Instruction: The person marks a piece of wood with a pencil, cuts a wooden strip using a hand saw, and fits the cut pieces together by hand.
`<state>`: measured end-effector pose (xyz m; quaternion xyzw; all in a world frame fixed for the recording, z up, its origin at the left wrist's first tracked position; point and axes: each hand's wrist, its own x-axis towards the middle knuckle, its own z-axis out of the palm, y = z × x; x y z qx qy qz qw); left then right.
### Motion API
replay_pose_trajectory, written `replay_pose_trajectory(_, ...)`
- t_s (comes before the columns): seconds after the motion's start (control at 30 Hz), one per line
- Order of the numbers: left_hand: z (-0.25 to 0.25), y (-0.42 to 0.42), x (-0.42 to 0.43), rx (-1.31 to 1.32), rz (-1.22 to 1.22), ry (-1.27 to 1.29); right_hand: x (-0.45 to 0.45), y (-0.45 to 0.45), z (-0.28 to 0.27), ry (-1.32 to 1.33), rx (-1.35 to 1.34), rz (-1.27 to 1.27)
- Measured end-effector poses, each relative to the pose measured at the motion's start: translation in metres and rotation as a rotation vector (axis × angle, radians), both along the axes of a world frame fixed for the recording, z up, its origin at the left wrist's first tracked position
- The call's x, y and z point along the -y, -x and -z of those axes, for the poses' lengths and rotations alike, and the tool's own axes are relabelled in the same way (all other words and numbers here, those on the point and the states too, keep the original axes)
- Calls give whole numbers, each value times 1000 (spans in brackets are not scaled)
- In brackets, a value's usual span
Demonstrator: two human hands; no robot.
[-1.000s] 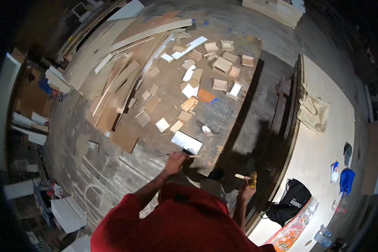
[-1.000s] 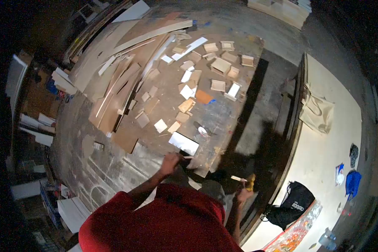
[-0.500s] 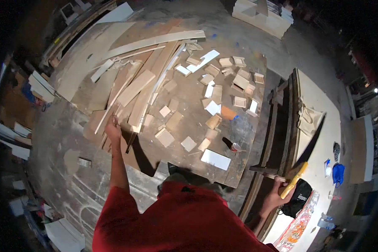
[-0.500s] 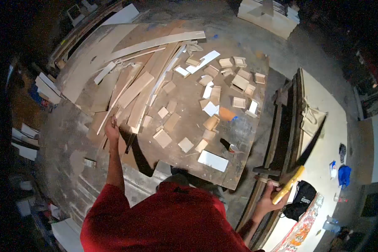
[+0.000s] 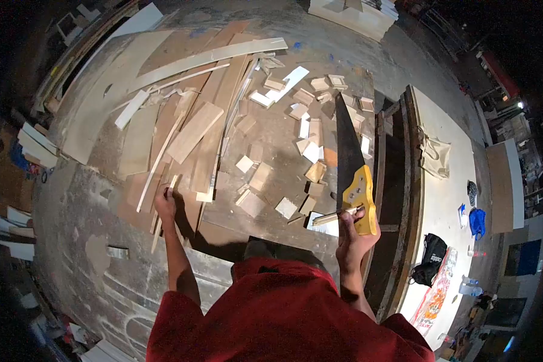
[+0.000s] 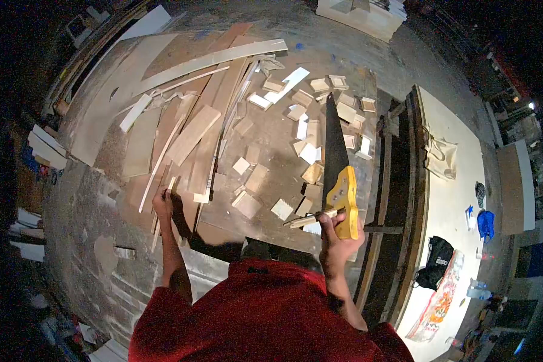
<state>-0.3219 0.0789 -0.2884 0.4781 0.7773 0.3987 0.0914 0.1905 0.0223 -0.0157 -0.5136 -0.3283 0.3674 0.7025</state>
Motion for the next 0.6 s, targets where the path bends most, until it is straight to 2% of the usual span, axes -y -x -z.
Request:
replay_pose_trajectory(0.07,-24,-8,6,209,25,-23,-3,3,-1,85,24,-47)
replay_pose_trajectory(0.1,-30,-19,11,208,23,-22,-6,3,2,86,23,-49)
replay_pose_trajectory(0.17,-37,-49,31,275,314,-76,-11,5,8,32,152,-39)
replay_pose_trajectory(0.23,-32,-80,49,409,487,-2,-14,10,0,57,105,-49)
replay_pose_trajectory(0.3,-39,-105,61,292,683,134,-15,9,-1,89,63,-55)
replay_pose_trajectory(0.37,-36,-132,74,364,792,220,-17,6,3,37,60,-90)
replay_pose_trajectory(0.43,-40,-158,85,323,758,259,-19,6,6,12,29,-107)
replay_pose_trajectory(0.5,-31,-173,88,185,792,305,-20,6,7,2,126,-97)
replay_pose_trajectory(0.6,-12,-191,94,197,792,256,-21,1,14,99,146,-121)
